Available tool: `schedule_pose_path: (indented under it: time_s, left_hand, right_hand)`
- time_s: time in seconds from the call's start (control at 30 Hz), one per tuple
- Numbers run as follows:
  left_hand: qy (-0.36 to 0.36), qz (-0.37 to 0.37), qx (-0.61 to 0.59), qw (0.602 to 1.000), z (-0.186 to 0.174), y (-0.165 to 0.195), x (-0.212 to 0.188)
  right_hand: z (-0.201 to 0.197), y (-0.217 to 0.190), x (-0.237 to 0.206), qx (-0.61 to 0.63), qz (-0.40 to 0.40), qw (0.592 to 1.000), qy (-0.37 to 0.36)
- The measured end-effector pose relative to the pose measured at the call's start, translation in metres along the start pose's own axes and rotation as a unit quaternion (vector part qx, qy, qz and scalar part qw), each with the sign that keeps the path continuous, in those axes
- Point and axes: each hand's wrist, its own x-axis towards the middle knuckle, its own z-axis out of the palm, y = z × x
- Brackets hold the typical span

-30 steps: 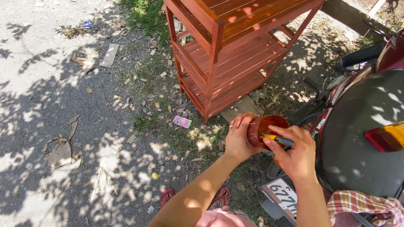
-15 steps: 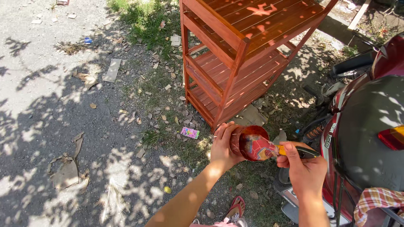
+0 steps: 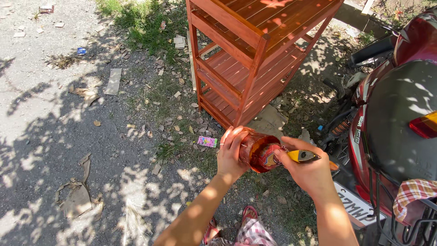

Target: The person applies red-brown wood stain to a slatted wooden shelf unit using a brush, holding a stained cup of stain in the other hand. They dip the brush into the cup, brush the frame and shelf boards, refill the cup with stain from a bottle resting on a motorcycle seat, and continue coating different sides of the unit.

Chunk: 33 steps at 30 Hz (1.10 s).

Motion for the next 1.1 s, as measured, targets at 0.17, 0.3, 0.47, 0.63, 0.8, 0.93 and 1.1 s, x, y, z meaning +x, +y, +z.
schedule_pose_path:
  time_s: [0.17, 0.3, 0.47, 0.63, 0.8, 0.93, 1.1]
  left_hand:
    - [0.051, 0.018, 0.008, 0.999, 0.008, -0.006, 0.013]
    - [0.027, -0.020, 0.000, 0.999, 0.020, -0.012, 0.035]
    - [-0.032, 0.015, 0.078, 0.996, 0.032, -0.024, 0.062]
    - [-0.017, -0.047, 0.034, 0.998, 0.051, -0.024, 0.085]
    - [-0.003, -0.091, 0.085, 0.992, 0.076, -0.028, 0.113]
    - [0.030, -0.065, 0.064, 0.995, 0.092, -0.037, 0.122]
    - [0.044, -0.027, 0.114, 0.992, 0.097, -0.051, 0.150]
  right_hand:
    - [0.002, 0.001, 0.015, 0.087, 0.110, 0.990, -0.014]
    - [0.008, 0.021, 0.040, 0.145, -0.007, 0.989, -0.020]
    - [0.011, 0.044, 0.082, 0.175, 0.111, 0.978, -0.003]
    - [0.012, 0.057, 0.123, 0.244, 0.162, 0.956, 0.013]
    - [0.013, 0.065, 0.169, 0.263, 0.227, 0.934, 0.086]
    - [0.011, 0.079, 0.191, 0.277, 0.251, 0.925, 0.065]
    - [0.010, 0.087, 0.212, 0.356, 0.296, 0.886, 0.014]
